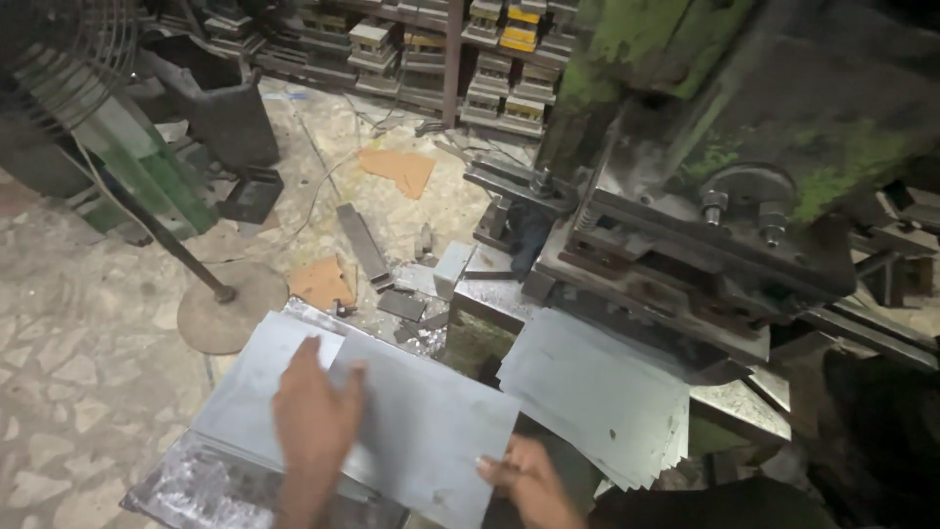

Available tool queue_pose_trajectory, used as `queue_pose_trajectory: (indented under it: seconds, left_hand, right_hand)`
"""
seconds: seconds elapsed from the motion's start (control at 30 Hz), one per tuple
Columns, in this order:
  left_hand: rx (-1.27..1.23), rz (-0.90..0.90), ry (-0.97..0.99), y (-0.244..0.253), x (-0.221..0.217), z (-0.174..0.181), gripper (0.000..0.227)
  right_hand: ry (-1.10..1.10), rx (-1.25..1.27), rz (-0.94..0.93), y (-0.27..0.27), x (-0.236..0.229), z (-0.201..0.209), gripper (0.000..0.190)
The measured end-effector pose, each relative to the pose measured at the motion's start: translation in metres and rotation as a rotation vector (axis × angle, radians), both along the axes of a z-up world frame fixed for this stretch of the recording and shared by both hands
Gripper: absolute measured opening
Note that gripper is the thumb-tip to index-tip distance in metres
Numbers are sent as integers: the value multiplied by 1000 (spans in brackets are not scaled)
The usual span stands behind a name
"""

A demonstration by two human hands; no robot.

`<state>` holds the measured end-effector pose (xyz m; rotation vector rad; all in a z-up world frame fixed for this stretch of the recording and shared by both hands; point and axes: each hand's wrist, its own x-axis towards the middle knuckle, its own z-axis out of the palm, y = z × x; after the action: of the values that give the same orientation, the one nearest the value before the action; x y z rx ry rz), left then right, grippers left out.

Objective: Positioning metal sheets into an industrial stamping machine and stacking the processed sheets.

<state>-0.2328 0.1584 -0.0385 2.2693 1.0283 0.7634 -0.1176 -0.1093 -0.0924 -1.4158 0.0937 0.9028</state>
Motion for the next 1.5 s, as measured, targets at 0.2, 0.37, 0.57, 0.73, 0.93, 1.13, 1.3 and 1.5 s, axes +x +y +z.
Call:
queue_pose_trajectory:
  seconds: [0.2,0.37,0.57,0.73,0.93,1.13,1.3,1.5]
  left_hand:
    - [-425,40,340,21,-12,62,57]
    - [-342,126,332,19,-14,101,54]
    - [-185,225,435,30,-20,98,61]
    - [-211,234,436,35,-32,108,53]
    - [-801,84,-260,81,-53,53,21]
    - [-850,32,-374,83,-44,43,34]
    - [-829,39,-367,87,-41,49,25]
    - [-510,148,-66,73,-29,66,34]
  right_hand:
    - [-47,-52,163,14,5,85,51]
    - [-54,-50,55,34,-9,51,54]
    - [-107,33,70,64,-21,77,36]
    - [-158,-93,138,75,-22,81,22]
    - [-46,-69,133,51,-3,80,38]
    - [-181,108,36,56,13,78,23]
    - [-213,32,76,63,24,72,11]
    - [-228,-5,59,80,25,52,11]
